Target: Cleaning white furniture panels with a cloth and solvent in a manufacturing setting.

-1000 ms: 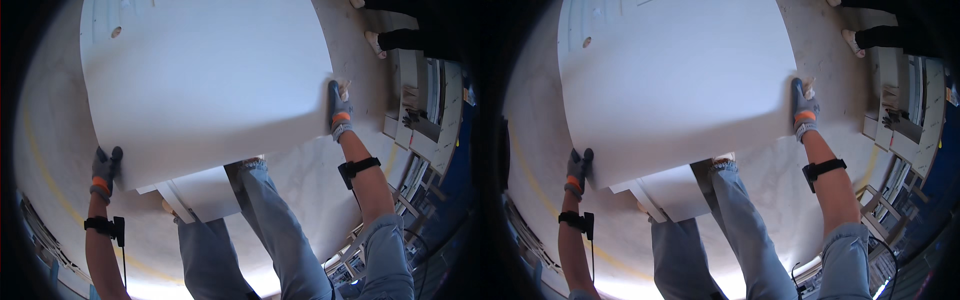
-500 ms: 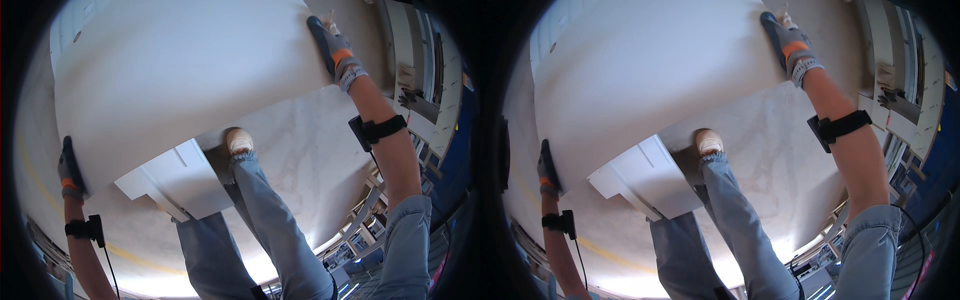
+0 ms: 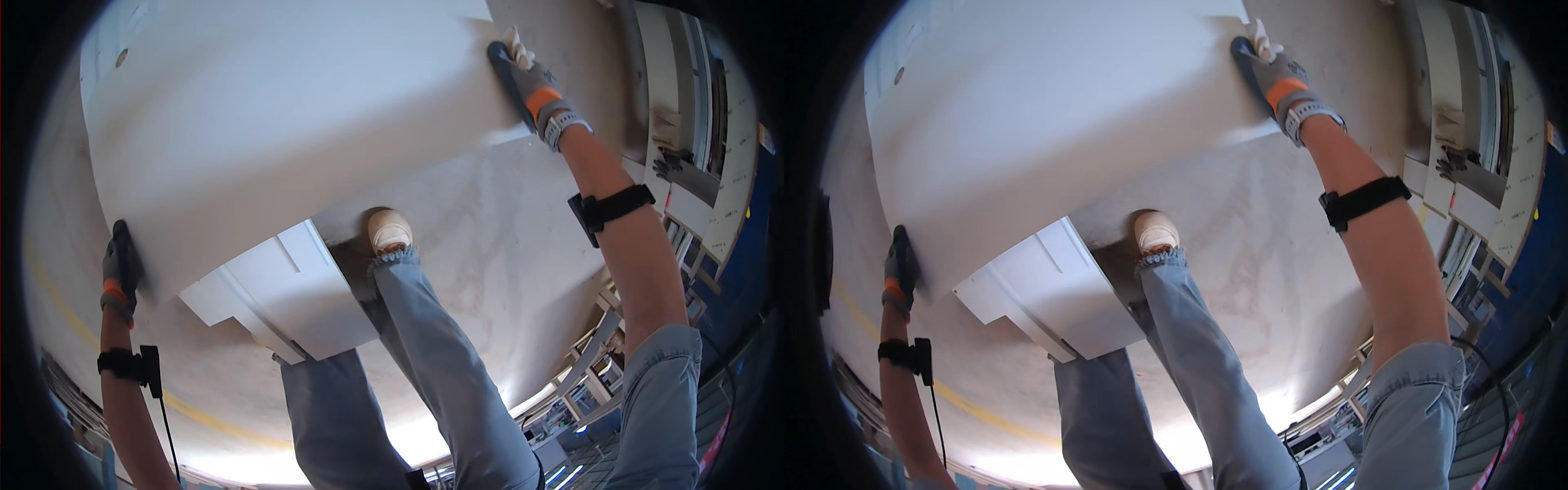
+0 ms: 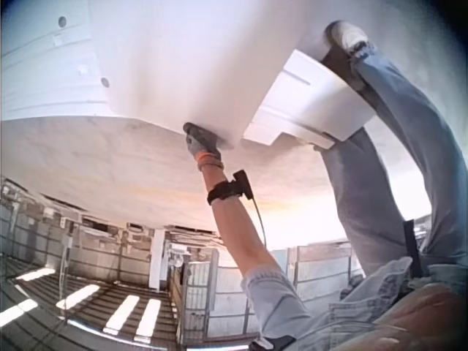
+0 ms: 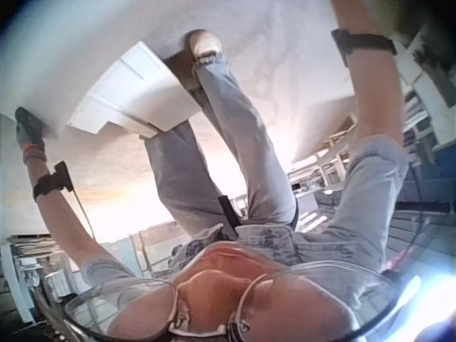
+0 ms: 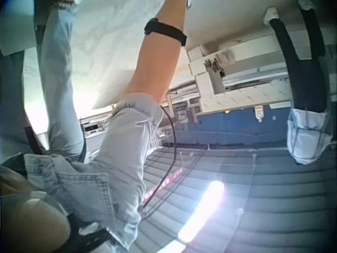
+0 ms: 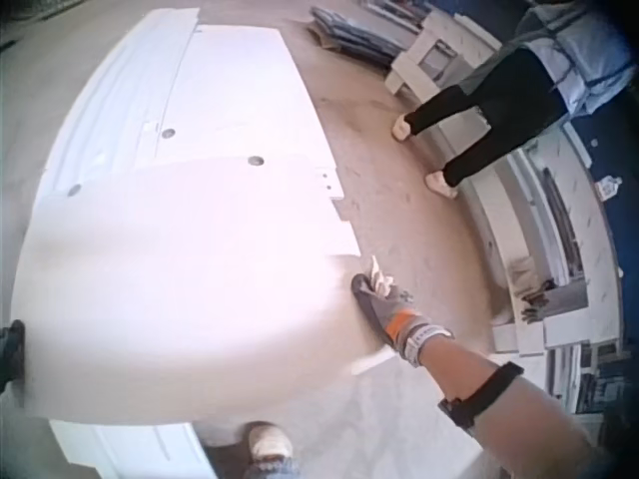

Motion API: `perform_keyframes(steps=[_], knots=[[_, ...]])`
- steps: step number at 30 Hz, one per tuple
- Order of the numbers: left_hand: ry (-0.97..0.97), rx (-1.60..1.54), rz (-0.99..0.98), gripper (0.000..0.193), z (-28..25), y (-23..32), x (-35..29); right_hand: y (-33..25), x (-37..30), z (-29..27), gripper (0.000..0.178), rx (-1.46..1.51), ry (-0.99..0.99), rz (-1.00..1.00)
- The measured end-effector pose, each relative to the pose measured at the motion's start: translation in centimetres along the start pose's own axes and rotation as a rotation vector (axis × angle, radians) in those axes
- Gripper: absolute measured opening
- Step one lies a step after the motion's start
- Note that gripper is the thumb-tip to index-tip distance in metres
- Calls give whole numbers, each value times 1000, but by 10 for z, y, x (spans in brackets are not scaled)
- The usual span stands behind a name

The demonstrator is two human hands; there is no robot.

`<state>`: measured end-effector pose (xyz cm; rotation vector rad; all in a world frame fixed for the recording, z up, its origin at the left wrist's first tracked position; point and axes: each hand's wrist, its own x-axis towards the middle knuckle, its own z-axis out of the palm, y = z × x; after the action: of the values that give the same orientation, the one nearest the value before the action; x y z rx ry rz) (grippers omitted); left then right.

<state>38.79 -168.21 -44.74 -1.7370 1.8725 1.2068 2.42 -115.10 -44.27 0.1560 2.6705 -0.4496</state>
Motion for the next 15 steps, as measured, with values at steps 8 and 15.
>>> perform_keyframes(steps=[8, 15], knots=[[121, 301, -35, 60, 16, -15, 12, 1, -6, 20, 66, -245, -191, 99], [55, 508, -136, 42, 13, -57, -3, 38, -5, -43, 49, -524, 67, -12]])
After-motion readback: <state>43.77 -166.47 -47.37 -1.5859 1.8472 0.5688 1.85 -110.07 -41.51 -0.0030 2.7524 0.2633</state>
